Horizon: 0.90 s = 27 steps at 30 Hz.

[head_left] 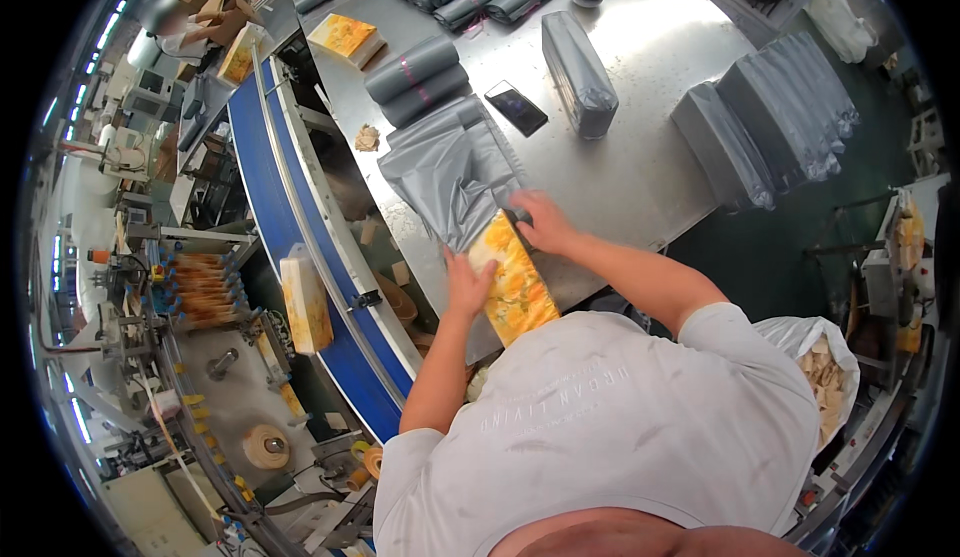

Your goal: The person repeatedly picks small yellow boxes from a moving conveyor belt and places them into gray plastic shipping bags on a metal table. They fold the top of each bag closed after inserting a box and move the sealed package aside.

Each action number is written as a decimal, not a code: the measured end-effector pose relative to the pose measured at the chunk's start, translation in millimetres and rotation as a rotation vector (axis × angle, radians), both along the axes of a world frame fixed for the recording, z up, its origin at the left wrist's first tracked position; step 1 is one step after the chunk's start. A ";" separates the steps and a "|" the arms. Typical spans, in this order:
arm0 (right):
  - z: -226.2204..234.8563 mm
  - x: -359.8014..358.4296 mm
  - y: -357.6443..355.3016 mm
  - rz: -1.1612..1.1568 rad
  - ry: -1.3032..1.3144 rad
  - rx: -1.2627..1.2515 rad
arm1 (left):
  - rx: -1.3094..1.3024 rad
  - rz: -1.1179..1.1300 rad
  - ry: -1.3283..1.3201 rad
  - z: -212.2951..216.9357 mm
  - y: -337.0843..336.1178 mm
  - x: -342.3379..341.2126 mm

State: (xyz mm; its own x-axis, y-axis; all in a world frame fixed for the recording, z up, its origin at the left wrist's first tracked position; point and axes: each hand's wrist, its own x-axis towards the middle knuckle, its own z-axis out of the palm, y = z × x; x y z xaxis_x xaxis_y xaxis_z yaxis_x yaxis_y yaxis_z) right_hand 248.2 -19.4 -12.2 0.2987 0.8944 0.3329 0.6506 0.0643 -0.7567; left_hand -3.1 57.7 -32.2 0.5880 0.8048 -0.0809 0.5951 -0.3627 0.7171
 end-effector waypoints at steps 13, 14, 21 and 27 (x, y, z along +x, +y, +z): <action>8.3 -27.0 23.6 0.008 -0.129 -0.645 | 0.414 -0.045 0.441 -17.6 82.5 -17.0; 7.6 -27.0 15.1 -0.029 -0.164 -0.691 | 0.409 -0.074 0.509 -36.0 80.4 -13.2; -17.8 -30.1 -118.6 0.428 -0.286 -0.924 | -0.108 -0.672 0.284 -63.0 -27.5 -73.4; -22.8 -11.9 -124.0 -0.101 0.333 -0.513 | -0.345 0.104 -0.134 -15.7 -34.5 -66.0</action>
